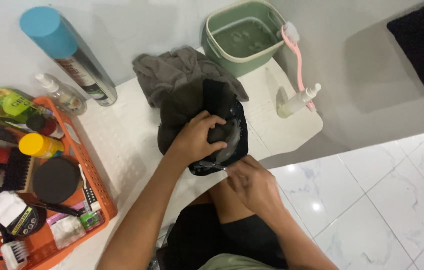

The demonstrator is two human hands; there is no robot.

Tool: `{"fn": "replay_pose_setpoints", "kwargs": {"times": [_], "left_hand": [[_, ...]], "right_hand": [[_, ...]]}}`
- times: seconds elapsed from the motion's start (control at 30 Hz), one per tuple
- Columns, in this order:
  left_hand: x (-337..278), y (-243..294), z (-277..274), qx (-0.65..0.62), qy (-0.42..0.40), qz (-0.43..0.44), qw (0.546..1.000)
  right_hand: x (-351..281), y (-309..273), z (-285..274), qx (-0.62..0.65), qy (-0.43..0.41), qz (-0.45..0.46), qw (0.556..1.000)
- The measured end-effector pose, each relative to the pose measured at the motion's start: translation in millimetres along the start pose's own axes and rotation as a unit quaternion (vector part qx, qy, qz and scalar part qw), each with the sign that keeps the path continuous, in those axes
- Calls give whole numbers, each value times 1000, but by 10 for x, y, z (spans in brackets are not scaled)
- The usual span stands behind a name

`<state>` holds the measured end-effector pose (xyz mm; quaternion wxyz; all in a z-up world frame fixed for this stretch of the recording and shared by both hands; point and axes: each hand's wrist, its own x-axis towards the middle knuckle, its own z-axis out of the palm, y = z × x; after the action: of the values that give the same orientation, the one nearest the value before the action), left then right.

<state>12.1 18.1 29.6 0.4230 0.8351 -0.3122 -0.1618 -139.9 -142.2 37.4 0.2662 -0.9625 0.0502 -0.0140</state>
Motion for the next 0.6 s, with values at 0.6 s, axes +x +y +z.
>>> {"fn": "replay_pose_setpoints", "kwargs": {"times": [0.6], "left_hand": [[41,-38,94,60,1,-34,998]], "right_hand": [[108,-162,205,-58,-20,-28,998]]}}
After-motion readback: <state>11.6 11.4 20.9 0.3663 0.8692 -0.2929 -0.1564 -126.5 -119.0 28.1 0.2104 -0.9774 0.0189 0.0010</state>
